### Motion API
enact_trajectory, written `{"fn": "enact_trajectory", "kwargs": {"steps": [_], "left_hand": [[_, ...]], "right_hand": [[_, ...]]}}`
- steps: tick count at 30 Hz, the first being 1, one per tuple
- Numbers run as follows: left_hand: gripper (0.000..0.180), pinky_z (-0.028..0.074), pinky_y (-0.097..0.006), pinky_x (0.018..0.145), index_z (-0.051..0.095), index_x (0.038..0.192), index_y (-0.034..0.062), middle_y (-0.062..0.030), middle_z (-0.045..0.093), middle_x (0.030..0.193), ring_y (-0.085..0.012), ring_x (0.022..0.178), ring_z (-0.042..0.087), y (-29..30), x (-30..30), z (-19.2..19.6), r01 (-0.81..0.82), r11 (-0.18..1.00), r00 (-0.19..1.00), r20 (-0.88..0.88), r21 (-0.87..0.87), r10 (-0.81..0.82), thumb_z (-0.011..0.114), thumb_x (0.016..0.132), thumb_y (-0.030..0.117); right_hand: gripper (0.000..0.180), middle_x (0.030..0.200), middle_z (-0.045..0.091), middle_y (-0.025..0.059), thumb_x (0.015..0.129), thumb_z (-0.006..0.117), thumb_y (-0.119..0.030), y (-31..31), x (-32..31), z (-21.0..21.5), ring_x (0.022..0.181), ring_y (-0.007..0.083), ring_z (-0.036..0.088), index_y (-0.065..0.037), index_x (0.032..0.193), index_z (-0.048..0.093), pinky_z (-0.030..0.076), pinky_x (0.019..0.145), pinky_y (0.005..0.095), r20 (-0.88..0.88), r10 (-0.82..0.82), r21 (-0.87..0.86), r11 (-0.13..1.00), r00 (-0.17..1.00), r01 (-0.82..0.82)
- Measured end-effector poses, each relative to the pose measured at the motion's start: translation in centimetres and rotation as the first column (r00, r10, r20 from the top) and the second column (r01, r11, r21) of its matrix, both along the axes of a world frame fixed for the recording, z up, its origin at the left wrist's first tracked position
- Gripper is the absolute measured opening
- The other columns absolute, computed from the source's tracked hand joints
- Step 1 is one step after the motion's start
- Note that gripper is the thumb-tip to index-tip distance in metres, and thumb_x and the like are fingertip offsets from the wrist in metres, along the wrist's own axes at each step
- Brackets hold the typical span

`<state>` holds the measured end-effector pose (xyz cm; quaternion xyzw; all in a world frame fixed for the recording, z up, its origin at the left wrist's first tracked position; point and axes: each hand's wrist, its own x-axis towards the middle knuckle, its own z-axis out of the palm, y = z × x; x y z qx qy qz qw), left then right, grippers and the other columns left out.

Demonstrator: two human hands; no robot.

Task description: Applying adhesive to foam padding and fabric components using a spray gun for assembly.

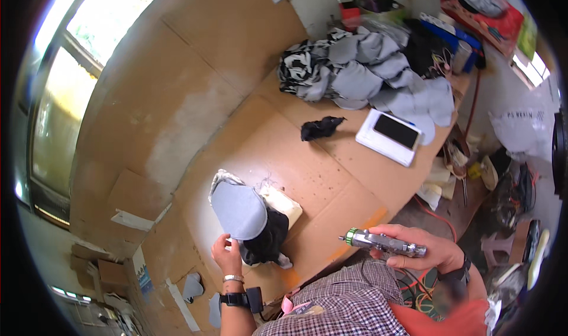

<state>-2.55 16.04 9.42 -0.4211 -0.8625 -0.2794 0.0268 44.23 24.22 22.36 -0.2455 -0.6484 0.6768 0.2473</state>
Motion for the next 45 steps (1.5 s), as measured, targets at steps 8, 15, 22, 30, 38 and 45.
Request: {"fn": "enact_trajectory", "kwargs": {"steps": [8, 15, 22, 30, 38, 45], "left_hand": [[0.047, 0.046, -0.028, 0.059, 0.054, 0.121, 0.0035, -0.0048, 0.058, 0.075, -0.0125, 0.062, 0.054, -3.5, -1.7, 1.9, 0.004, 0.964, 0.984, 0.173, 0.266, -0.051, 0.064, 0.075, 0.002], [0.044, 0.048, -0.029, 0.059, 0.056, 0.119, 0.0035, -0.0068, 0.060, 0.076, -0.0141, 0.062, 0.056, -8.6, -1.5, 3.3, 0.016, 0.964, 0.991, 0.125, 0.266, -0.051, 0.062, 0.075, 0.002], [0.038, 0.038, -0.041, 0.092, 0.064, 0.103, 0.0140, -0.0063, 0.060, 0.090, -0.0272, 0.097, 0.053, -5.3, 2.5, 3.9, 0.242, 0.970, 0.927, -0.290, -0.024, -0.239, 0.070, 0.066, 0.006], [0.019, 0.031, -0.046, 0.096, 0.068, 0.086, 0.0150, -0.0051, 0.060, 0.089, -0.0265, 0.097, 0.052, 1.0, 4.9, 1.7, 0.238, 0.926, 0.687, -0.623, -0.293, -0.374, 0.071, 0.068, 0.017], [0.015, 0.050, -0.033, 0.063, 0.073, 0.081, 0.0054, -0.0080, 0.067, 0.065, -0.0205, 0.056, 0.062, 2.2, 0.3, 1.2, 0.182, 0.980, 0.974, -0.121, -0.082, -0.191, 0.071, 0.073, 0.018], [0.015, 0.049, -0.028, 0.062, 0.073, 0.083, 0.0034, -0.0074, 0.068, 0.066, -0.0129, 0.061, 0.062, 2.0, -1.6, 1.1, 0.276, 0.960, 0.960, -0.042, -0.048, -0.278, 0.071, 0.073, 0.015]], "right_hand": [[0.059, 0.118, 0.061, 0.0151, 0.081, 0.067, -0.006, -10.3, 2.2, 0.1, 0.096, 0.0256, 0.064, -0.005, 0.135, 0.044, 0.051, 0.081, 0.0322, -0.017, -0.093, 0.248, 0.964, 0.996, 0.094], [0.058, 0.108, 0.064, 0.0119, 0.079, 0.071, -0.007, -16.4, 1.8, -0.6, 0.086, 0.0249, 0.066, -0.005, 0.132, 0.048, 0.052, 0.076, 0.0321, -0.151, -0.052, 0.395, 0.912, 0.987, 0.109], [0.058, 0.104, 0.060, 0.0107, 0.086, 0.067, -0.016, -16.7, 5.1, -1.3, 0.087, 0.0196, 0.061, -0.005, 0.137, 0.040, 0.049, 0.076, 0.0315, -0.123, -0.237, 0.164, 0.953, 0.964, 0.255], [0.060, 0.111, 0.060, 0.0135, 0.087, 0.066, -0.018, -14.5, 5.6, -4.9, 0.091, 0.0228, 0.062, -0.006, 0.139, 0.038, 0.048, 0.076, 0.0339, -0.148, -0.204, 0.122, 0.967, 0.968, 0.223], [0.057, 0.115, 0.061, 0.0139, 0.087, 0.066, -0.017, -13.7, 5.8, -6.6, 0.091, 0.0257, 0.064, -0.006, 0.137, 0.041, 0.050, 0.078, 0.0337, -0.259, -0.136, 0.214, 0.957, 0.956, 0.194], [0.056, 0.109, 0.064, 0.0145, 0.082, 0.070, -0.012, -13.2, 6.1, -6.1, 0.086, 0.0216, 0.065, -0.001, 0.131, 0.047, 0.051, 0.075, 0.0306, -0.230, -0.202, 0.209, 0.945, 0.952, 0.251]]}}
